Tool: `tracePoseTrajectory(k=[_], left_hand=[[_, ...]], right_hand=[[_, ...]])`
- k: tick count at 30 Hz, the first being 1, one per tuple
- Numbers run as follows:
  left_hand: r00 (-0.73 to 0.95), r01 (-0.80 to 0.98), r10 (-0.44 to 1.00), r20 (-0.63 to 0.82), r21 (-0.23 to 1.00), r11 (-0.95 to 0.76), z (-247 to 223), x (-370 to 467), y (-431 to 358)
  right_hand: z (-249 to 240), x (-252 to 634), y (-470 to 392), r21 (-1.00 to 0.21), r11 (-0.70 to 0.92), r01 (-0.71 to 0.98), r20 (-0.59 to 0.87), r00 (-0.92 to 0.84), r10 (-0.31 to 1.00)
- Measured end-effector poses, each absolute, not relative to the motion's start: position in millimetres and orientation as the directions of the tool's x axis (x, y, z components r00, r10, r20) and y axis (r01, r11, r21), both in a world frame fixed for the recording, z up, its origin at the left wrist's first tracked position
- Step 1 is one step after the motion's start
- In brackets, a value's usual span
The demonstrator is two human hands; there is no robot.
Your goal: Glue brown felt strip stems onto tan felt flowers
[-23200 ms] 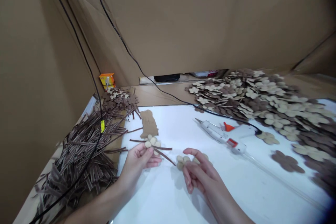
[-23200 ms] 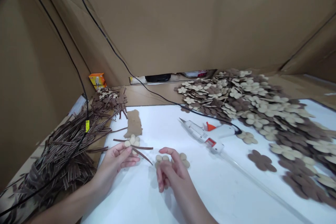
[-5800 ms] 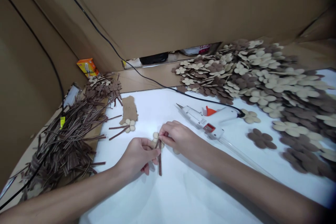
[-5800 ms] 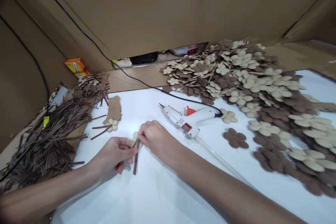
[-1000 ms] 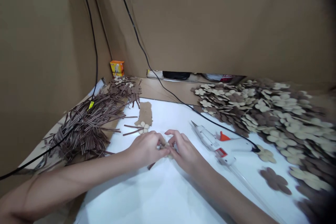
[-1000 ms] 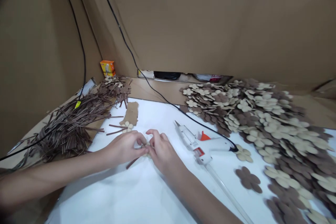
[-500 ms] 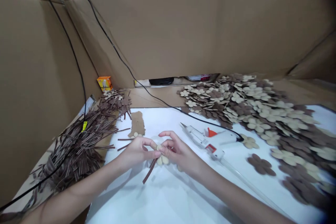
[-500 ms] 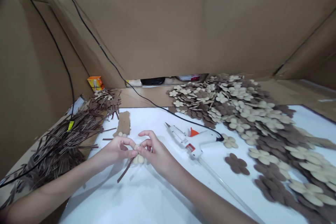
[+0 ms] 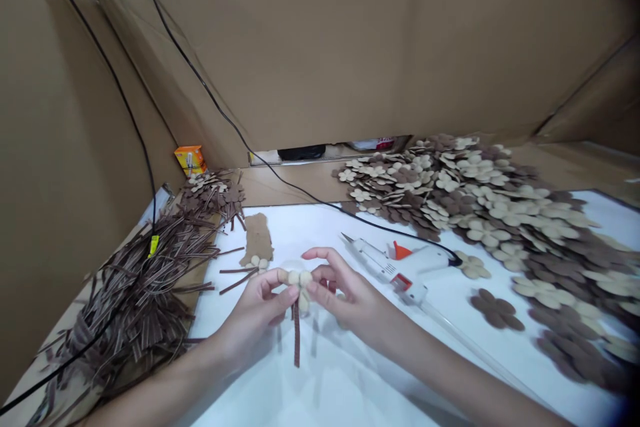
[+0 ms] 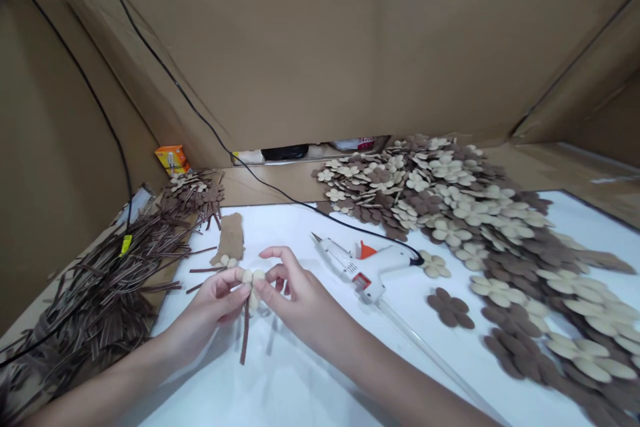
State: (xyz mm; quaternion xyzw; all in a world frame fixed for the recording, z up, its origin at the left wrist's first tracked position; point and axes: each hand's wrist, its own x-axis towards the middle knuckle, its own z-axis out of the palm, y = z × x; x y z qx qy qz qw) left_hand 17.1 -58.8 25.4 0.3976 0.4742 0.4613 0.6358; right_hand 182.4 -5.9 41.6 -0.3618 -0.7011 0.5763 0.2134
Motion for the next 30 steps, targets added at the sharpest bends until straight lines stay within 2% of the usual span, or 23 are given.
tracePoseTrajectory(k=[3, 9, 12, 14, 17, 20, 23, 25, 28, 30], left_hand=[[0.177, -0.253, 0.956, -0.234, 0.928, 0.274, 23, 15, -59], [0.188, -0.295, 0.953, -0.237, 0.912, 0.285, 23, 13, -57], [0.191, -0.331, 0.951, -0.242, 0.896, 0.295, 24, 15, -57], [0.205, -0.356, 0.947, -0.247, 0.883, 0.307, 23, 16, -58], [0.229, -0.378, 0.941, -0.251, 0.867, 0.323, 17, 17, -58], [0.227, -0.385, 0.937, -0.264, 0.86, 0.335, 10, 17, -59], [0.208, -0.392, 0.934, -0.29, 0.85, 0.351, 4, 16, -60], [0.198, -0.391, 0.932, -0.303, 0.847, 0.359, 1, 15, -60], [0.182, -0.375, 0.93, -0.318, 0.852, 0.365, -2, 15, -61], [0.168, -0.359, 0.929, -0.33, 0.857, 0.37, -1, 17, -61]], right_hand=[[49, 184, -5, -0.929, 0.126, 0.347, -0.137, -0.642, 0.754], [51, 187, -2, -0.782, 0.392, 0.484, -0.11, -0.727, 0.677], [53, 191, 1, -0.771, 0.407, 0.49, -0.141, -0.754, 0.642], [55, 194, 4, -0.845, 0.303, 0.441, -0.184, -0.771, 0.609], [57, 198, 10, -0.946, -0.034, 0.322, -0.285, -0.78, 0.558], [57, 197, 12, -0.959, -0.272, 0.084, -0.235, -0.772, 0.591], [55, 195, 10, -0.886, -0.354, -0.299, -0.037, -0.716, 0.697], [54, 194, 6, -0.8, -0.387, -0.459, 0.049, -0.693, 0.72], [54, 197, 2, -0.766, -0.451, -0.458, 0.093, -0.774, 0.626], [52, 199, 1, -0.859, -0.363, -0.36, 0.083, -0.798, 0.597]])
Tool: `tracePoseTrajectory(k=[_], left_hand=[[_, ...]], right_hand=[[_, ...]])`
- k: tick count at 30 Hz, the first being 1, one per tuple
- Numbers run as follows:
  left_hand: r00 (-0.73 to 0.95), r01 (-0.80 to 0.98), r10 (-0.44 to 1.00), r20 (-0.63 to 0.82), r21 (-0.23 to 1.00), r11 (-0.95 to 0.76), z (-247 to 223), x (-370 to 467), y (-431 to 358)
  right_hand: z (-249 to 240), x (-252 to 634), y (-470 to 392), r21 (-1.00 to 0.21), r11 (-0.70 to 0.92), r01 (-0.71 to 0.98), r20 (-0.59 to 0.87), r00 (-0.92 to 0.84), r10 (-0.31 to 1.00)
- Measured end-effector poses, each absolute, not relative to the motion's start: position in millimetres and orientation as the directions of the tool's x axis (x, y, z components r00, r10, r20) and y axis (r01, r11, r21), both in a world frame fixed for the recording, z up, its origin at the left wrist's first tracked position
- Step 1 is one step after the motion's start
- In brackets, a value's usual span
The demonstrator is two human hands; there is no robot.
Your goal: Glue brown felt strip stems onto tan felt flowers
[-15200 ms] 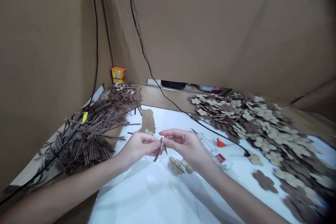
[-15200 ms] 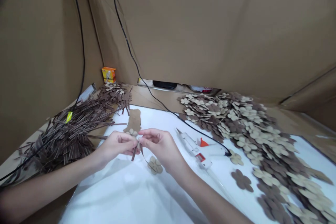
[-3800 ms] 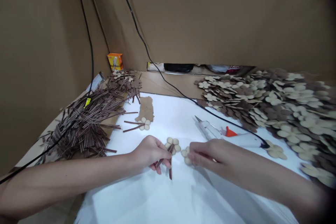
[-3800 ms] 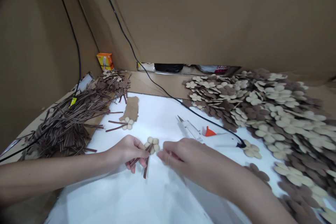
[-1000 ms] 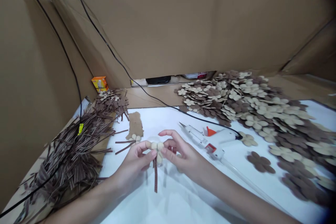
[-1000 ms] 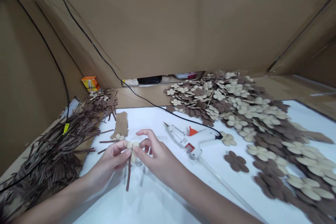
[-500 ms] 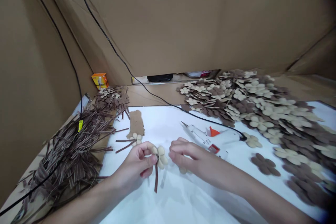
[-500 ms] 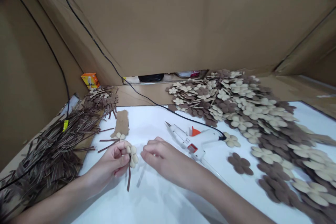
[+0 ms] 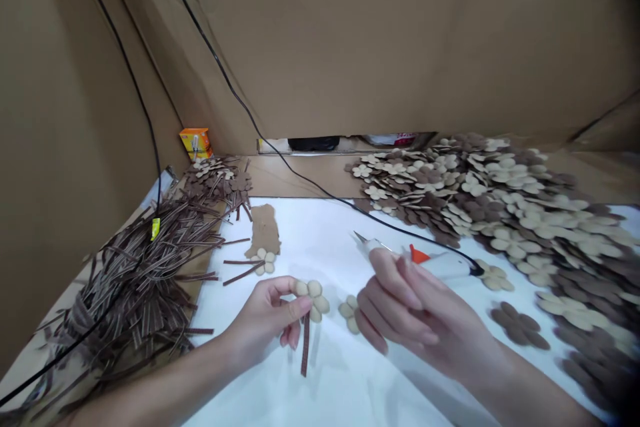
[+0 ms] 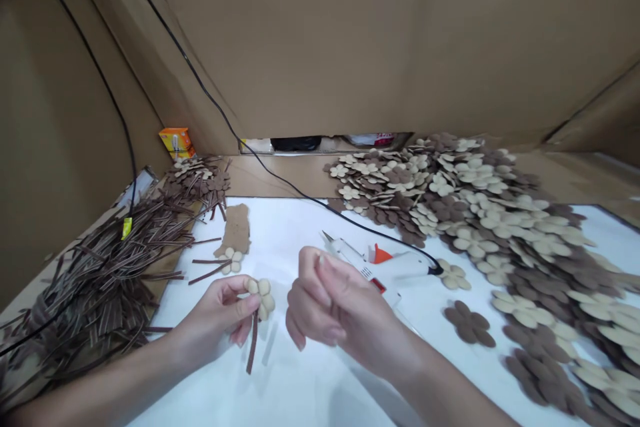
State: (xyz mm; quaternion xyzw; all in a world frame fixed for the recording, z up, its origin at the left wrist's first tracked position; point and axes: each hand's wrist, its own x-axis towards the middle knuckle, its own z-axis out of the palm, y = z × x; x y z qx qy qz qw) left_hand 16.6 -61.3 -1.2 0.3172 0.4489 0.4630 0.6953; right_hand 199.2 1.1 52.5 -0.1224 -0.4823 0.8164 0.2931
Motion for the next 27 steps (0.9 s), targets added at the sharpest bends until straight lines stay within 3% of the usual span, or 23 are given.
tracePoseTrajectory(k=[3, 6, 8, 16, 27], left_hand=[[0.124, -0.324, 0.93, -0.346, 0.872, 0.367, 3, 19, -62], [0.045, -0.32, 0.939, -0.342, 0.885, 0.338, 6, 20, -63], [-0.003, -0.33, 0.939, -0.344, 0.886, 0.324, 6, 19, -64], [0.029, -0.321, 0.95, -0.312, 0.897, 0.304, 4, 16, -65], [0.022, -0.364, 0.953, -0.303, 0.885, 0.29, 6, 16, -67]], right_hand=[[49, 198, 1, -0.999, -0.051, -0.019, -0.021, -0.727, 0.687], [46, 191, -2, -0.938, 0.117, 0.327, -0.136, -0.656, 0.743], [45, 185, -6, -0.896, 0.176, 0.408, -0.161, -0.668, 0.726], [37, 173, -19, -0.846, 0.235, 0.479, -0.206, -0.7, 0.684], [31, 169, -25, -0.915, 0.138, 0.38, -0.164, -0.66, 0.733]])
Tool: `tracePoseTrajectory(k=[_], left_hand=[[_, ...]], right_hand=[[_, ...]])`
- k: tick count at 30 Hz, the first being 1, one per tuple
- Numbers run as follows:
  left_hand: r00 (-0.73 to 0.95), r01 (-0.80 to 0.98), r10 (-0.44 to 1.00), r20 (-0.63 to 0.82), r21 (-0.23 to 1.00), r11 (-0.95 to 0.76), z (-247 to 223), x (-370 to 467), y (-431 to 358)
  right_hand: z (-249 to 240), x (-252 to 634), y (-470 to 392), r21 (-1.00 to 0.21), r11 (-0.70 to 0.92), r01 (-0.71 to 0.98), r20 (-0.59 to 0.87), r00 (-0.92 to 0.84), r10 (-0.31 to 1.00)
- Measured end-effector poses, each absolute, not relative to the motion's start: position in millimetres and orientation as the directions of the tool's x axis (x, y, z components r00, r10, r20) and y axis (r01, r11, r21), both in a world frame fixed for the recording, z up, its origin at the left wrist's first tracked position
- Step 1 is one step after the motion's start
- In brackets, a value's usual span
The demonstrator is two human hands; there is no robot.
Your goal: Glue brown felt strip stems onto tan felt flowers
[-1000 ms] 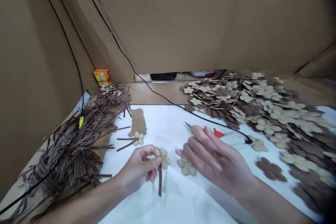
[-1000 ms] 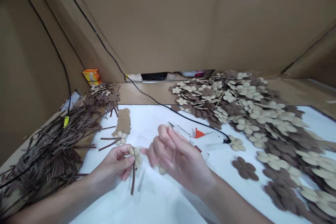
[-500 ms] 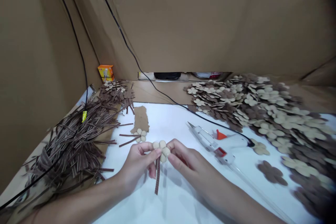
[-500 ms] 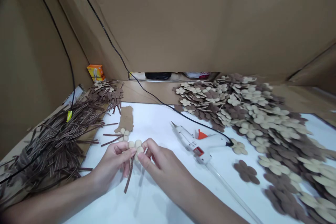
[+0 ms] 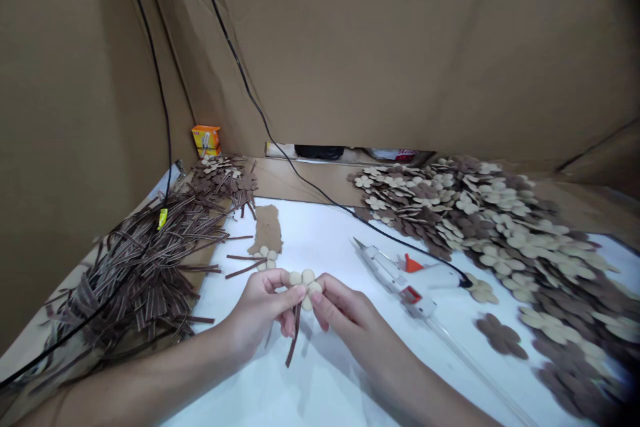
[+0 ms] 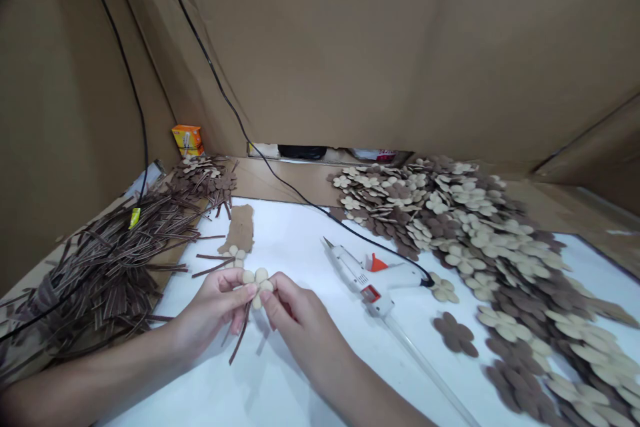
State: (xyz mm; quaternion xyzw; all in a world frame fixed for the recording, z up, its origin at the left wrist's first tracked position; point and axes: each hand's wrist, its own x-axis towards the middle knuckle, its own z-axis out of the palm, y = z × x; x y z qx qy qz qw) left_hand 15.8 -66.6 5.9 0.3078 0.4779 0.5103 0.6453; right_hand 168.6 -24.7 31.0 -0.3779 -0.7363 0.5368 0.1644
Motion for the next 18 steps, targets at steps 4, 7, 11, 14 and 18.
tracePoseTrajectory(k=[4, 7, 11, 14, 18], left_hand=[[0.019, -0.33, 0.945, -0.327, 0.89, 0.314, 7, 17, -66], [0.047, -0.317, 0.939, -0.341, 0.886, 0.338, 10, 16, -65], [0.131, -0.3, 0.936, -0.327, 0.886, 0.352, 13, 13, -63], [0.18, -0.28, 0.93, -0.32, 0.89, 0.361, 13, 9, -63], [0.179, -0.149, 0.941, -0.289, 0.937, 0.316, 14, 3, -60]], right_hand=[[22, 168, -26, -0.903, 0.122, 0.412, -0.186, -0.633, 0.752], [22, 168, -25, -0.928, 0.074, 0.364, -0.193, -0.643, 0.741], [29, 169, -21, -0.952, 0.021, 0.306, -0.197, -0.662, 0.723], [31, 171, -19, -0.953, 0.025, 0.301, -0.19, -0.663, 0.724], [32, 173, -17, -0.947, 0.05, 0.317, -0.183, -0.66, 0.729]])
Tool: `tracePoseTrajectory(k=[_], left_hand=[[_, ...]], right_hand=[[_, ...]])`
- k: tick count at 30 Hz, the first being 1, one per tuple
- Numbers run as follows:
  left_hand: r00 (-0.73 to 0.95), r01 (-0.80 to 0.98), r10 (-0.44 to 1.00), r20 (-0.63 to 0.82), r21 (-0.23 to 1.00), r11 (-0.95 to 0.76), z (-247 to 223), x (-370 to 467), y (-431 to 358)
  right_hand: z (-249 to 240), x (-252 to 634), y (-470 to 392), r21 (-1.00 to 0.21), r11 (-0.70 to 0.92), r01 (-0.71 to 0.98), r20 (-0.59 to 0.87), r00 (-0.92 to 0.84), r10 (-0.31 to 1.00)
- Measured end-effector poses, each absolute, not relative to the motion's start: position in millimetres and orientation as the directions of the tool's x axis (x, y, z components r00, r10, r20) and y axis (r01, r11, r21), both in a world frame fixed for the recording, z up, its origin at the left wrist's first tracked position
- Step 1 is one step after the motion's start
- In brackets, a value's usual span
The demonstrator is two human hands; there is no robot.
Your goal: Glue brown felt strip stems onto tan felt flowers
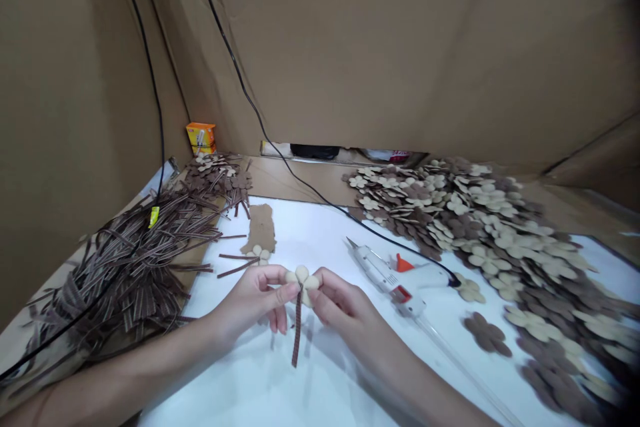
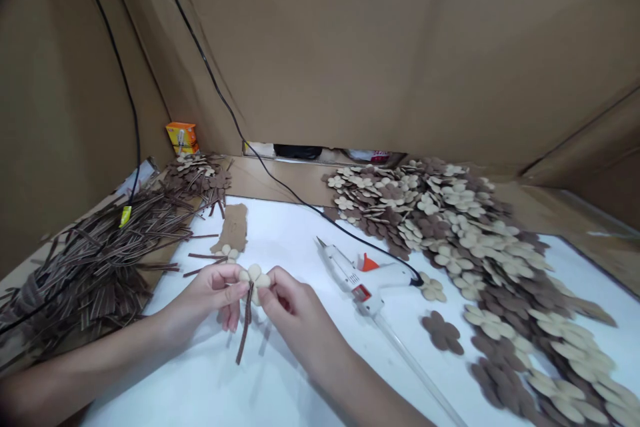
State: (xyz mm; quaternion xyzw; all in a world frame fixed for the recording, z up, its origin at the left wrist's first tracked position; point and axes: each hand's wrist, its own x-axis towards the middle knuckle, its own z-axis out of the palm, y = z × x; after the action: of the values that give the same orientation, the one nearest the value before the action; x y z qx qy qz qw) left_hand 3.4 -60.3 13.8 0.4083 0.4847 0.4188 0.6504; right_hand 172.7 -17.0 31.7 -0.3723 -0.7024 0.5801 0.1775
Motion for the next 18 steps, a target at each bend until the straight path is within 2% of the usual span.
tracePoseTrajectory(k=[3, 7, 18], left_hand=[[0.197, -0.034, 0.941, -0.274, 0.958, 0.286, 17, -1, -57], [0.223, 0.034, 0.94, -0.259, 0.966, 0.258, 23, -6, -53], [0.388, 0.036, 0.861, -0.328, 0.939, 0.341, 25, -11, -49]], right_hand=[[34, 175, -17, -0.936, 0.081, 0.341, -0.18, -0.666, 0.724], [39, 178, -18, -0.93, 0.125, 0.346, -0.157, -0.679, 0.717], [47, 179, -23, -0.906, 0.144, 0.398, -0.21, -0.718, 0.664]])
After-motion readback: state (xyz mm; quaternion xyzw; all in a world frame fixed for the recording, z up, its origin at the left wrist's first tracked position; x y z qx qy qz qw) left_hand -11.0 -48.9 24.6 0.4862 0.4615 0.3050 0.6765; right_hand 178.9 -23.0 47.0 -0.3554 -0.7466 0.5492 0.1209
